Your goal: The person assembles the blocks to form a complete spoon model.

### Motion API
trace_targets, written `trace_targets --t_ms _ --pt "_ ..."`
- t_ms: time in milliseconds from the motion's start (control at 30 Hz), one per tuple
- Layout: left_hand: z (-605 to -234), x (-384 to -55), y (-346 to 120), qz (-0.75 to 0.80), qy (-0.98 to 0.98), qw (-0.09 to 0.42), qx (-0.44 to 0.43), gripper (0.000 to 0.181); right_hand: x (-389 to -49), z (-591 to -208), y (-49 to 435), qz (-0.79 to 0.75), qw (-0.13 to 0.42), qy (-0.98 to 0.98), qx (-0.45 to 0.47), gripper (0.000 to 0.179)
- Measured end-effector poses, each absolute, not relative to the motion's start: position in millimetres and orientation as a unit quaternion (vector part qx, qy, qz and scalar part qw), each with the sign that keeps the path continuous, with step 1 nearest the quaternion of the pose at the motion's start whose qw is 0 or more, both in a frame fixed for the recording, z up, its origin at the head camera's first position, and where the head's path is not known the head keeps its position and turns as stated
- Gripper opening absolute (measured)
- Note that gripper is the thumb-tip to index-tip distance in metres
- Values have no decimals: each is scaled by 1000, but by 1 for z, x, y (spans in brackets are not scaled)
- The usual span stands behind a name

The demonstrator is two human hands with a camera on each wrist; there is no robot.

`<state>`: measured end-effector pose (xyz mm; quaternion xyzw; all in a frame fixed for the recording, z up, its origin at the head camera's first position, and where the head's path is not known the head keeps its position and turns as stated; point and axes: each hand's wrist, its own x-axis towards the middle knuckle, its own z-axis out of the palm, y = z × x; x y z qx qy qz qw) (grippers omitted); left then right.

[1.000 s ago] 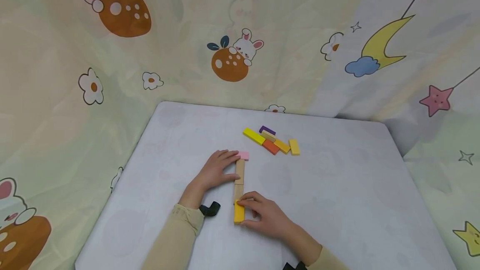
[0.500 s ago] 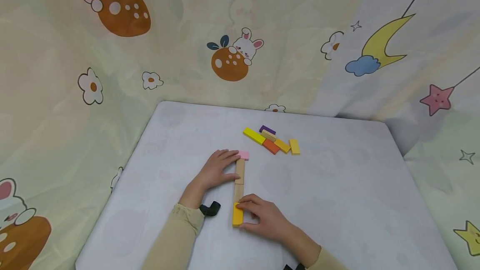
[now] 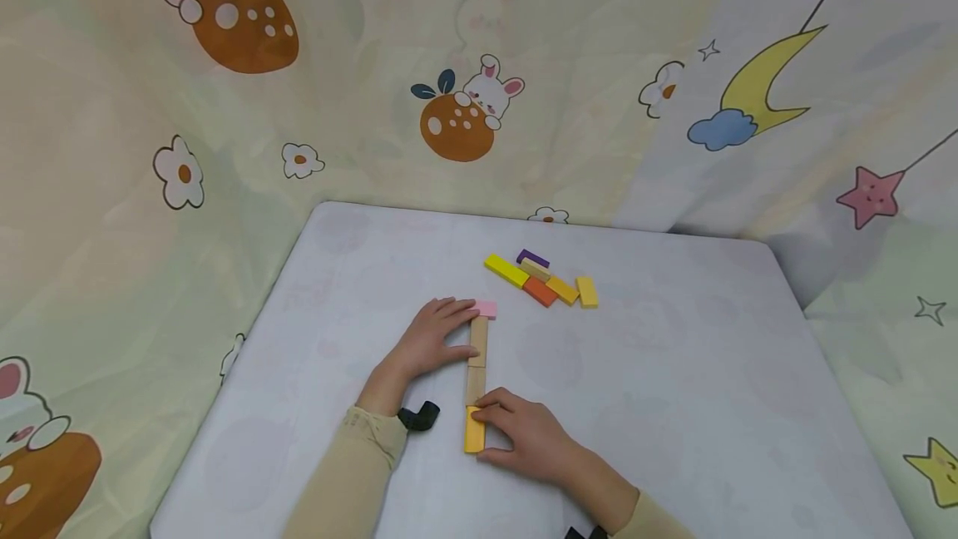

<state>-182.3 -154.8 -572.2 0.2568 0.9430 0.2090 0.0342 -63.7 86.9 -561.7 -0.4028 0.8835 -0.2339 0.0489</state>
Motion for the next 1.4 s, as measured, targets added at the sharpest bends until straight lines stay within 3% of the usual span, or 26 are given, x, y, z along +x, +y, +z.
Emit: trace_targets --t_ms 467,767,1033,1233,1400 --pt "-572 -180 -155 216 940 15 265 72 -63 -565 86 -226 46 886 -403 49" --pt "-573 -182 -155 214 942 35 256 73 -63 -564 85 -221 47 887 -402 50" --pt "-574 -182 -155 212 943 27 255 73 -66 -559 87 -254 60 881 -395 60" --pt "-574 -184 -155 203 945 22 255 73 -86 -544 95 -307 84 883 -345 39" --pt "-573 -183 -154 206 946 32 250 74 -125 -536 103 -348 82 898 -256 33"
